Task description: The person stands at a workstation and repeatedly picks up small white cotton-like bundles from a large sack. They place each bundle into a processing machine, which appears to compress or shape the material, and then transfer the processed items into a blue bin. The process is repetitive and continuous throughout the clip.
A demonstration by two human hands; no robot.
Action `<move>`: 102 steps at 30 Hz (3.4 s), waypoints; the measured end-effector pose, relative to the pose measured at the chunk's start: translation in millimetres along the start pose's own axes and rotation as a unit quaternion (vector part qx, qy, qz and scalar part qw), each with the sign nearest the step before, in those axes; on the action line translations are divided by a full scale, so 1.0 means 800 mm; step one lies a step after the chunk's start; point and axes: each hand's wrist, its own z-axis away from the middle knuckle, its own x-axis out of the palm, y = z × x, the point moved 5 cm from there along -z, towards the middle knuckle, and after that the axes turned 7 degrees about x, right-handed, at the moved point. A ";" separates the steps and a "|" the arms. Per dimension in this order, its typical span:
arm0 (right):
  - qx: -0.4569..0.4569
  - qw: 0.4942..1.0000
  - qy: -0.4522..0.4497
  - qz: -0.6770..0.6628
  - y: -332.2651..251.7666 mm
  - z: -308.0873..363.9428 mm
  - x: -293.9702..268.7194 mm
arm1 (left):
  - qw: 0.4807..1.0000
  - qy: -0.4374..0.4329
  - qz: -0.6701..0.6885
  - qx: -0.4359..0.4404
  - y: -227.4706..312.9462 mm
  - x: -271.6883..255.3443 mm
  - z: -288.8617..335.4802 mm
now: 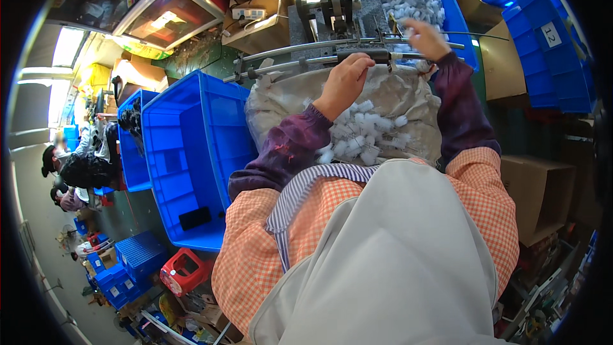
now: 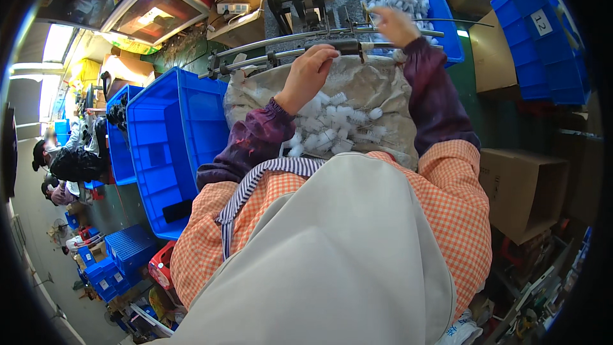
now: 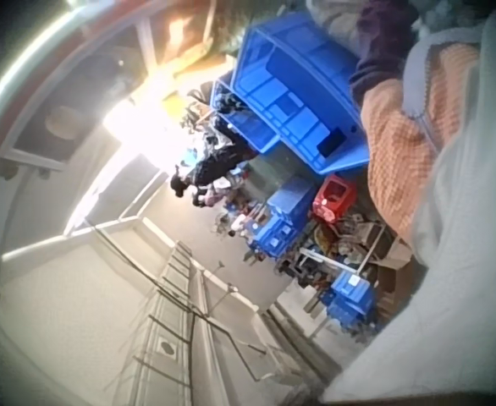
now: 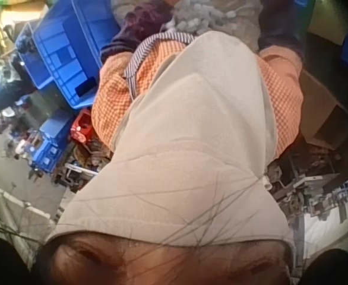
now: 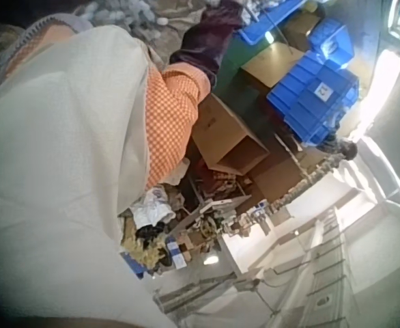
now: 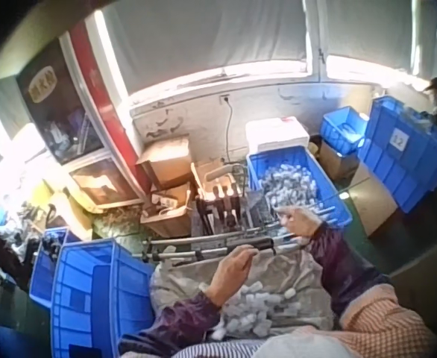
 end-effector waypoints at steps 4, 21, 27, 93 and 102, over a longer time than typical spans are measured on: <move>-0.049 0.953 -0.220 -0.202 -0.125 0.042 0.039 | 1.000 0.017 -0.012 0.002 -0.006 0.002 -0.006; -0.032 0.975 0.153 0.159 -0.027 -0.110 0.127 | 0.926 -0.345 -0.097 -0.117 -0.069 0.070 0.137; 0.018 0.990 0.079 0.115 -0.023 -0.116 0.122 | 0.935 -0.329 -0.071 -0.114 -0.067 0.066 0.135; -0.024 0.970 0.146 0.192 -0.030 -0.105 0.128 | 0.895 -0.423 -0.063 -0.125 -0.064 0.129 0.131; -0.001 0.975 0.116 0.190 -0.025 -0.112 0.129 | 0.929 -0.357 -0.052 -0.086 -0.052 0.125 0.127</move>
